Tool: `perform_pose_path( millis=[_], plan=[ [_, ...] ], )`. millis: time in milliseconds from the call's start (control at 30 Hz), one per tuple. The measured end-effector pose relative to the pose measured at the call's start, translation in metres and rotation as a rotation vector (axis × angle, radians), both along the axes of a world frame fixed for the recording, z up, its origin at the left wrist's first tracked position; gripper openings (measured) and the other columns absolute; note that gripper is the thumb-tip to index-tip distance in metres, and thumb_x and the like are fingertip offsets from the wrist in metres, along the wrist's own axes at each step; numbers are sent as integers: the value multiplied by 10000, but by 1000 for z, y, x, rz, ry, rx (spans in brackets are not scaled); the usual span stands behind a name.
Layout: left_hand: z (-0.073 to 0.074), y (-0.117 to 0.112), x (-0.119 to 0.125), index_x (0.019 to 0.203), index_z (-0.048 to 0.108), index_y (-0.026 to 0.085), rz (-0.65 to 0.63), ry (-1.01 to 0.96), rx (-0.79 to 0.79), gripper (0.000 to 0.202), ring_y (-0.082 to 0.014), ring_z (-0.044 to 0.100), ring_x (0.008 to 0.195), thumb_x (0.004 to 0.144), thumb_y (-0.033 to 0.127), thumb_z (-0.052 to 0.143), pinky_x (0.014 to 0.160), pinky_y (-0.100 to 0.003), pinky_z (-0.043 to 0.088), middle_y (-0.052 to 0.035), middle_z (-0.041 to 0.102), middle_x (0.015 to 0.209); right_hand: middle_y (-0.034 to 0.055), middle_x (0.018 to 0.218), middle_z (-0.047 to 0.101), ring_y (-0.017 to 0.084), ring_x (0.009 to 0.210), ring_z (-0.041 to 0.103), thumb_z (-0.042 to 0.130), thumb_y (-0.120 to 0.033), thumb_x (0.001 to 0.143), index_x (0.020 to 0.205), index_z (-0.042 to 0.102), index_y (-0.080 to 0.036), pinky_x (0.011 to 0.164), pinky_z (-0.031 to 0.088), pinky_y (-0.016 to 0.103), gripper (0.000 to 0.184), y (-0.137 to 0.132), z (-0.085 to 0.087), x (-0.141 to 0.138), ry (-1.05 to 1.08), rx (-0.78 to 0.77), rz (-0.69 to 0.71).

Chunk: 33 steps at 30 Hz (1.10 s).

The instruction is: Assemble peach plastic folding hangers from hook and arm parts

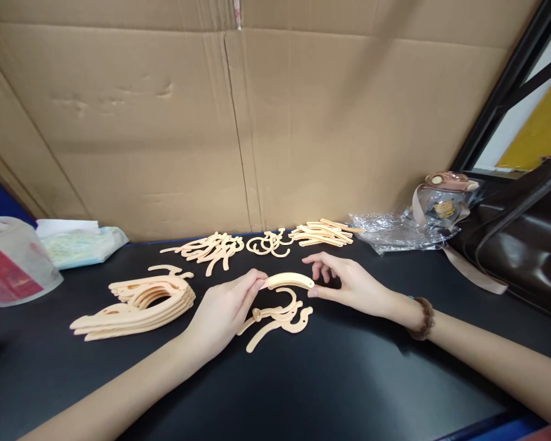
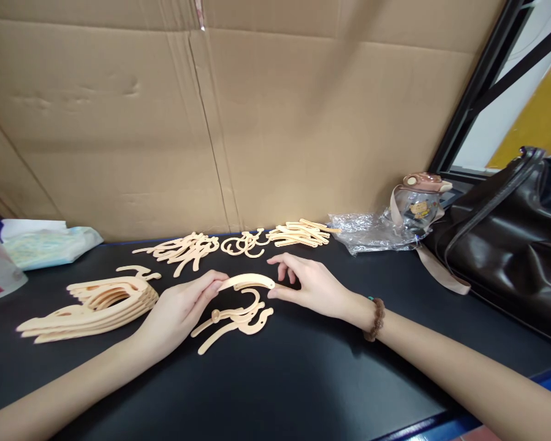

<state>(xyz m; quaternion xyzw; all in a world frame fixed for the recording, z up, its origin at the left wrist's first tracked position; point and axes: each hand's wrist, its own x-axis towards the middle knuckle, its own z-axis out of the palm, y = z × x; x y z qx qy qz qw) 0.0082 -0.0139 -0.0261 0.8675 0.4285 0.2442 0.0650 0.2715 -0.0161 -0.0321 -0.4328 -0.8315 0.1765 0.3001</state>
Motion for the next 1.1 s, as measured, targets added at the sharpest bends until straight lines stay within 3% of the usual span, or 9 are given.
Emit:
perform_pose_path(
  millis=[167, 333, 533, 767, 1000, 1100],
  plan=[
    [1, 0, 1, 1013, 519, 240, -43, 17, -18, 265, -135, 651, 696, 987, 331, 272, 624, -238, 464, 38, 680, 854, 8, 827, 609, 131, 755, 549, 531, -418, 927, 1086, 624, -213, 719, 419, 271, 276, -9, 6, -6, -89, 216, 52],
    [0, 1, 1, 1104, 496, 259, -51, -4, -43, 229, -142, 680, 732, 976, 369, 342, 638, -237, 496, 45, 704, 865, 35, 803, 656, 155, 737, 564, 461, -378, 967, 992, 671, -198, 718, 405, 302, 278, -8, 4, -6, -135, 383, -92],
    [-3, 3, 0, 1159, 497, 243, 52, 24, 40, 251, -184, 686, 943, 984, 324, 336, 750, -306, 540, -1, 667, 1157, 24, 758, 660, 160, 709, 567, 494, -354, 949, 895, 689, -212, 730, 404, 307, 247, -7, 7, -6, -122, 354, -237],
    [-4, 1, 1, 1194, 501, 245, 55, 77, 117, 298, -162, 678, 872, 996, 290, 284, 707, -272, 544, -9, 639, 1115, 0, 716, 650, 144, 665, 561, 546, -313, 907, 847, 675, -208, 753, 393, 319, 176, -7, 8, -7, -105, 325, -269],
    [-2, 1, -1, 1126, 548, 255, 29, -21, 116, 275, -148, 653, 876, 990, 308, 315, 707, -251, 513, 4, 627, 1066, 1, 728, 640, 149, 684, 550, 557, -357, 894, 802, 649, -210, 725, 396, 313, 197, -7, 7, -7, -131, 278, -169],
    [-2, 1, -2, 1192, 496, 269, 65, -33, 124, 267, -124, 630, 738, 978, 349, 358, 653, -246, 497, 13, 614, 1001, 11, 738, 655, 152, 688, 562, 542, -345, 895, 792, 652, -206, 710, 415, 306, 205, -5, 8, -5, -80, 217, -204]
  ],
)
